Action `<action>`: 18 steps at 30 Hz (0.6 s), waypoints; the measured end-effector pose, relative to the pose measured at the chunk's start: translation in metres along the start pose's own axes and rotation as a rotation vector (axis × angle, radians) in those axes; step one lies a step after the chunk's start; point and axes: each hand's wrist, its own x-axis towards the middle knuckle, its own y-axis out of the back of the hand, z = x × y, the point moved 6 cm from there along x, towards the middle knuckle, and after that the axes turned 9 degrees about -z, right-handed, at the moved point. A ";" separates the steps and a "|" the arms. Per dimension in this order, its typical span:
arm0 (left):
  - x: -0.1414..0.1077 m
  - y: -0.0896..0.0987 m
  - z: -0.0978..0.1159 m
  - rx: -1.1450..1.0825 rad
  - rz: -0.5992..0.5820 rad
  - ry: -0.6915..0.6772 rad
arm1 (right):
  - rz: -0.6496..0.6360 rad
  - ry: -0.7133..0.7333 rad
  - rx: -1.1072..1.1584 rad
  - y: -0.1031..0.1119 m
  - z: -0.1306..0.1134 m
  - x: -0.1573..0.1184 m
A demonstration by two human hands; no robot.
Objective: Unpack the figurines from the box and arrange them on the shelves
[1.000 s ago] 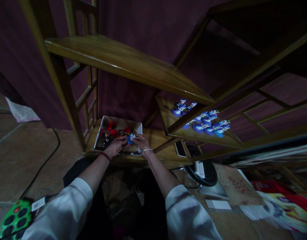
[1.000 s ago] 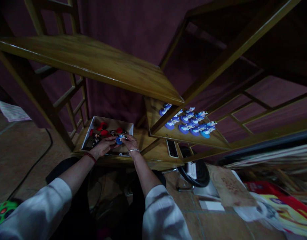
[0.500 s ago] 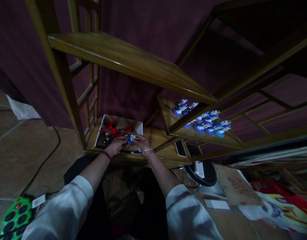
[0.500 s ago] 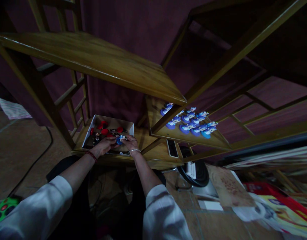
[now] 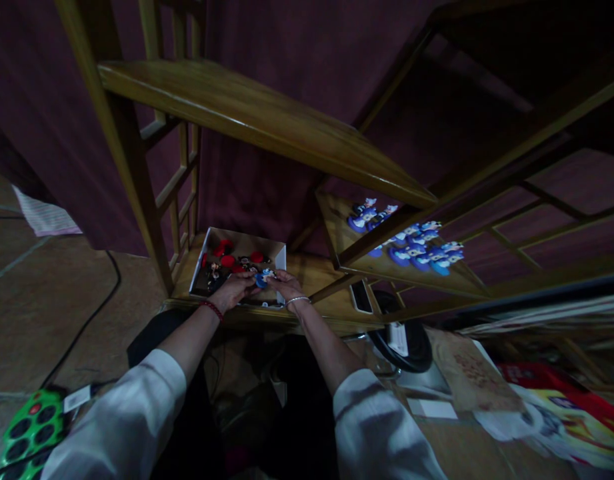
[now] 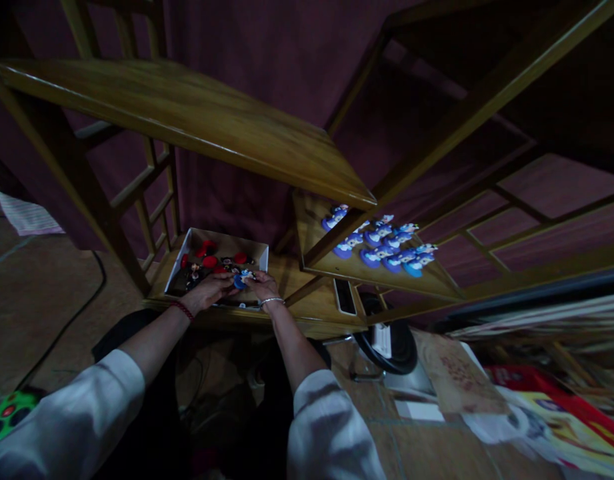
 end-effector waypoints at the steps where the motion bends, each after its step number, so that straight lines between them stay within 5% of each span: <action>1: 0.000 0.000 0.000 -0.005 0.001 0.000 | -0.005 0.002 -0.006 0.000 0.000 0.000; 10: -0.002 -0.001 -0.002 0.076 0.029 0.015 | -0.037 0.095 -0.261 0.001 0.009 0.009; 18: 0.005 0.001 -0.008 0.539 0.103 0.033 | -0.003 0.104 -0.662 -0.006 0.016 0.008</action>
